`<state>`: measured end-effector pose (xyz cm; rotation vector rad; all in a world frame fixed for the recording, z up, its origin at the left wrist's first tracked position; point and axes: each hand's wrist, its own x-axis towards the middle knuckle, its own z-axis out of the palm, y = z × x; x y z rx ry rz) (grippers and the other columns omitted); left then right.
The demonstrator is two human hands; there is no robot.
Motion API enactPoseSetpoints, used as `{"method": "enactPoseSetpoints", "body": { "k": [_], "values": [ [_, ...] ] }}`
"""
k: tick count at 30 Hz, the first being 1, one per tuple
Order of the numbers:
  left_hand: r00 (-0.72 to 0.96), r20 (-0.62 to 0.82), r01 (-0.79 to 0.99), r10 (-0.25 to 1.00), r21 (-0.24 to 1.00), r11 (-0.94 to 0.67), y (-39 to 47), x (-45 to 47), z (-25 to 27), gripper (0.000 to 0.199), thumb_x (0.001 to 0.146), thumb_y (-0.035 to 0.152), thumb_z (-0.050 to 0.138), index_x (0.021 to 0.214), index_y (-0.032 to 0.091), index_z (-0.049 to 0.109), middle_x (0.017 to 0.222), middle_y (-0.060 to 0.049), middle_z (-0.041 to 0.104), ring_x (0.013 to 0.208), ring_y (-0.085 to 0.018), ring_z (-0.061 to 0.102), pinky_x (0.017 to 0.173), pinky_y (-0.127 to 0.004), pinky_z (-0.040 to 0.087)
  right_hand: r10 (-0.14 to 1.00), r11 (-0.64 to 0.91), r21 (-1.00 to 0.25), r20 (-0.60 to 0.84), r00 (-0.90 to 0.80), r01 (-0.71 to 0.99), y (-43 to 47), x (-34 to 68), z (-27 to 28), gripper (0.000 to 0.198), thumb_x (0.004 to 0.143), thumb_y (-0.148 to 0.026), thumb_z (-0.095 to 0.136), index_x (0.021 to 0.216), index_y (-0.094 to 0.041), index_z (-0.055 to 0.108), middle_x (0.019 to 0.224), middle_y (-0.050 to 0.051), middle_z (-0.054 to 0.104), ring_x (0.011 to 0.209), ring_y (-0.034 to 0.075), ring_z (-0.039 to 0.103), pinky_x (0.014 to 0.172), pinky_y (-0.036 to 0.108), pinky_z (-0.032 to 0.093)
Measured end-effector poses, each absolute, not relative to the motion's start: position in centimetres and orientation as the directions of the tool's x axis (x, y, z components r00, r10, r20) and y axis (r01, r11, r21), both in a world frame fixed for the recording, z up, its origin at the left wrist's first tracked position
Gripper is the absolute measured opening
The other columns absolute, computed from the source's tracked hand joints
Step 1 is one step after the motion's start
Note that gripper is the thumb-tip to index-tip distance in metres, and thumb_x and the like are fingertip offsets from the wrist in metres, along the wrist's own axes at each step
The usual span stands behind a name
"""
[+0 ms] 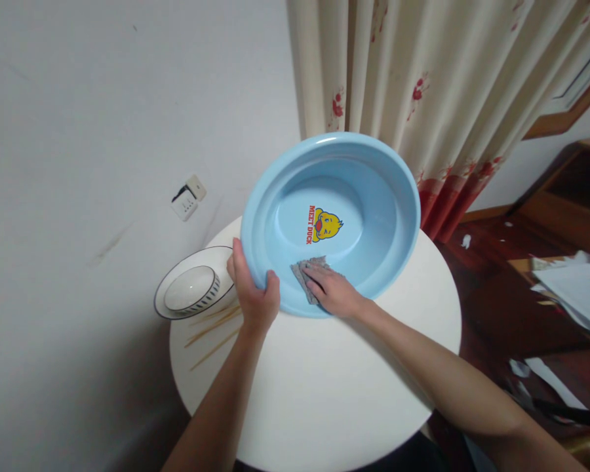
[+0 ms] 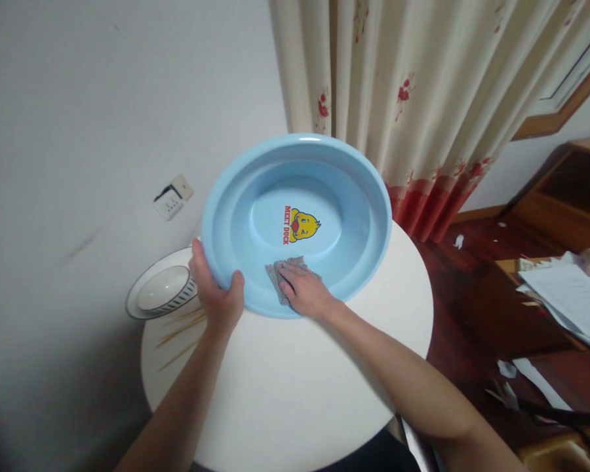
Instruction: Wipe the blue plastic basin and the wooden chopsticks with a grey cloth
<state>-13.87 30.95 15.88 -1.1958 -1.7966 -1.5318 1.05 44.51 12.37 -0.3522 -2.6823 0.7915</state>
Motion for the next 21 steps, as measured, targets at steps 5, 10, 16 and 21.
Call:
{"method": "enactPoseSetpoints", "body": {
  "k": [5,10,16,21],
  "values": [
    [-0.544,0.789,0.818,0.287,0.575,-0.030,31.0,-13.9,15.7,0.092,0.076,0.020,0.065,0.163,0.024,0.035,0.156,-0.013,0.047,0.144,-0.036,0.043,0.125,-0.052,0.030,0.412,0.832,-0.443,0.093,-0.906,0.334,45.3,1.8,13.1,0.047,0.108,-0.032,0.038,0.149,-0.019,0.056,0.159,0.012,0.054,0.151,0.025,0.045,0.126,0.048,0.032],
    [-0.558,0.778,0.803,0.288,0.594,-0.051,30.9,-13.9,15.6,0.091,0.076,0.020,0.065,0.162,0.024,0.036,0.156,-0.012,0.047,0.144,-0.036,0.042,0.125,-0.051,0.029,0.678,0.716,-0.238,0.013,-0.735,0.656,47.0,2.9,13.7,0.047,0.102,-0.024,0.044,0.144,-0.011,0.059,0.164,0.021,0.044,0.158,0.036,0.030,0.126,0.069,0.011],
    [-0.553,0.781,0.811,0.288,0.585,-0.029,30.9,-13.5,15.7,0.091,0.075,0.022,0.062,0.162,0.020,0.036,0.156,-0.013,0.048,0.144,-0.035,0.044,0.125,-0.049,0.031,0.703,0.700,-0.200,0.025,-0.711,0.686,46.7,2.7,13.4,0.050,0.102,-0.024,0.042,0.146,-0.007,0.057,0.166,0.023,0.039,0.158,0.035,0.029,0.127,0.063,0.010],
    [-0.583,0.757,0.787,0.295,0.617,-0.029,30.9,-13.6,15.6,0.092,0.075,0.020,0.061,0.162,0.019,0.034,0.164,-0.012,0.043,0.152,-0.034,0.038,0.129,-0.047,0.026,0.643,0.732,-0.319,0.034,-0.765,0.602,43.8,1.4,12.8,0.055,0.103,-0.025,0.039,0.155,-0.008,0.048,0.164,0.022,0.042,0.157,0.035,0.034,0.127,0.062,0.018]
  ]
}}
